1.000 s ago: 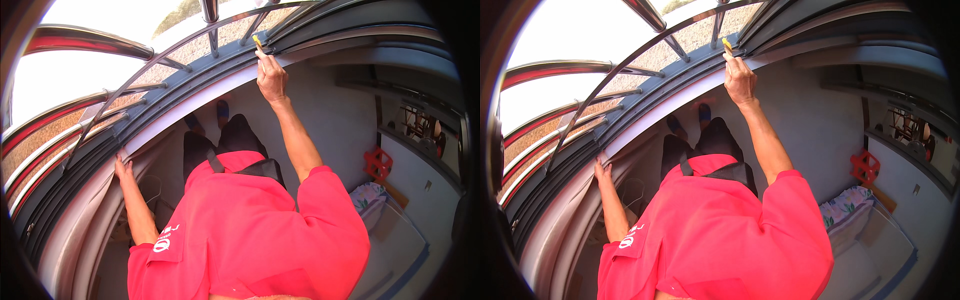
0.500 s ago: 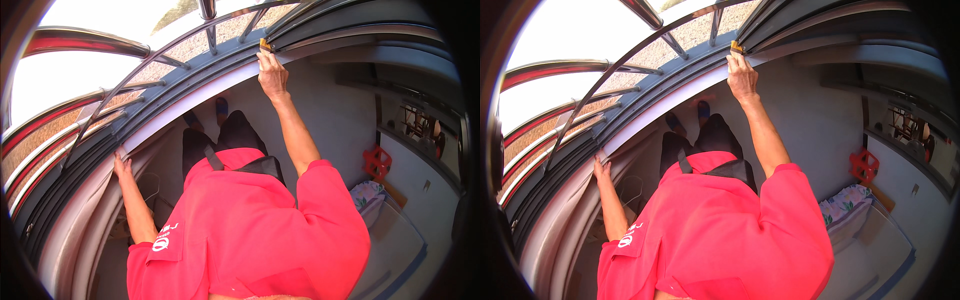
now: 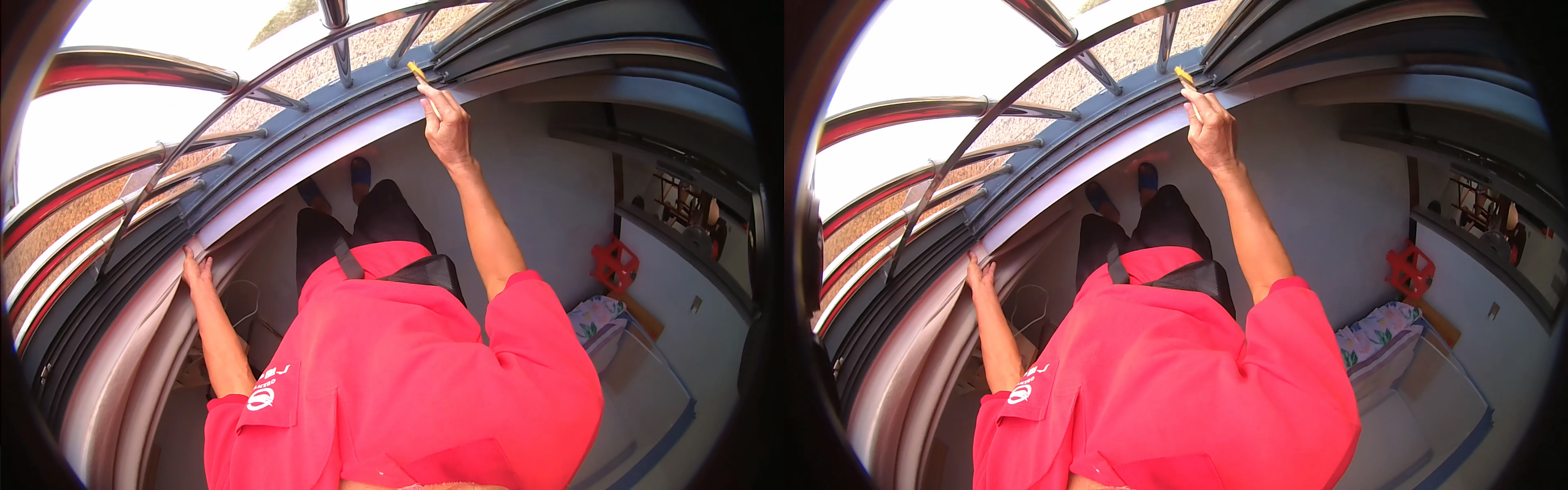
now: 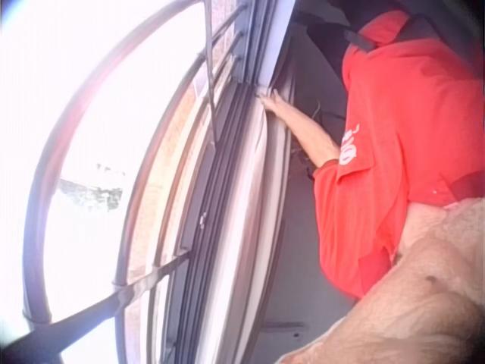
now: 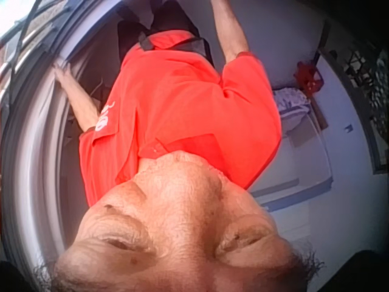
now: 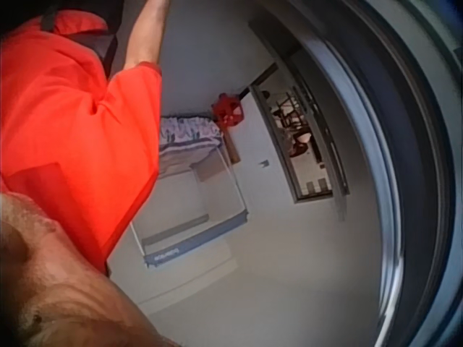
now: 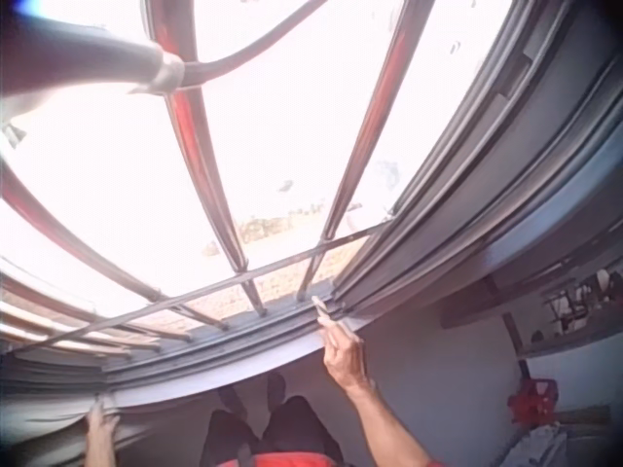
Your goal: The person cleans the window frame using a small brush and a hair dryer. They first wipe the frame with the brush, then plug in and use the hair dryer to blow air along the frame while continuing to brush.
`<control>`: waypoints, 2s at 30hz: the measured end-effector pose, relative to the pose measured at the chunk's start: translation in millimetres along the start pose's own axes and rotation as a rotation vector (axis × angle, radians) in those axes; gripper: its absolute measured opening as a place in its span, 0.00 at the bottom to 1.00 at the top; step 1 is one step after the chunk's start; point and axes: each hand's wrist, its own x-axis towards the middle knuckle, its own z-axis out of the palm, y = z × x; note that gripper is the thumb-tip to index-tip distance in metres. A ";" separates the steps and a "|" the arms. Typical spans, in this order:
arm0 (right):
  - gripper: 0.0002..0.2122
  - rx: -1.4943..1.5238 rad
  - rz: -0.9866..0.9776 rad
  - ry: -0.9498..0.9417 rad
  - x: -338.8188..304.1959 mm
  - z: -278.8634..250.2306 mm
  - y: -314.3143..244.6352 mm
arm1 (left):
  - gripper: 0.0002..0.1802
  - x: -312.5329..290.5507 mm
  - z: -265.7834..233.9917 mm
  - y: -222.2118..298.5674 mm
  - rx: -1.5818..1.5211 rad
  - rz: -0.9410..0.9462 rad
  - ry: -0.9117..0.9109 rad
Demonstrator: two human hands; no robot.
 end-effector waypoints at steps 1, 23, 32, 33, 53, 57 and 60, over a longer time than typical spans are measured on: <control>0.12 -0.148 -0.134 0.075 -0.9 -2.3 -0.4 | 0.43 -1.5 2.5 0.1 -0.010 0.003 -0.012; 0.10 -0.051 0.146 0.266 -8.9 11.2 7.6 | 0.41 4.3 -0.7 1.3 -0.020 -0.010 -0.005; 0.09 0.622 0.563 0.447 -12.6 25.6 -14.3 | 0.41 -0.3 4.9 1.2 -0.022 -0.008 0.019; 0.09 0.583 0.514 0.453 -11.3 33.7 -2.8 | 0.42 2.3 0.8 2.0 -0.019 0.000 0.007; 0.08 0.634 0.498 0.492 -18.3 32.6 -4.9 | 0.46 9.9 -3.2 -3.7 -0.025 0.020 0.019; 0.11 0.840 0.593 0.336 -5.6 34.8 7.5 | 0.47 6.1 -2.1 -1.6 -0.033 0.014 0.044; 0.12 0.783 0.488 0.266 -32.6 24.3 7.1 | 0.47 -3.3 3.4 -1.0 -0.018 0.030 0.039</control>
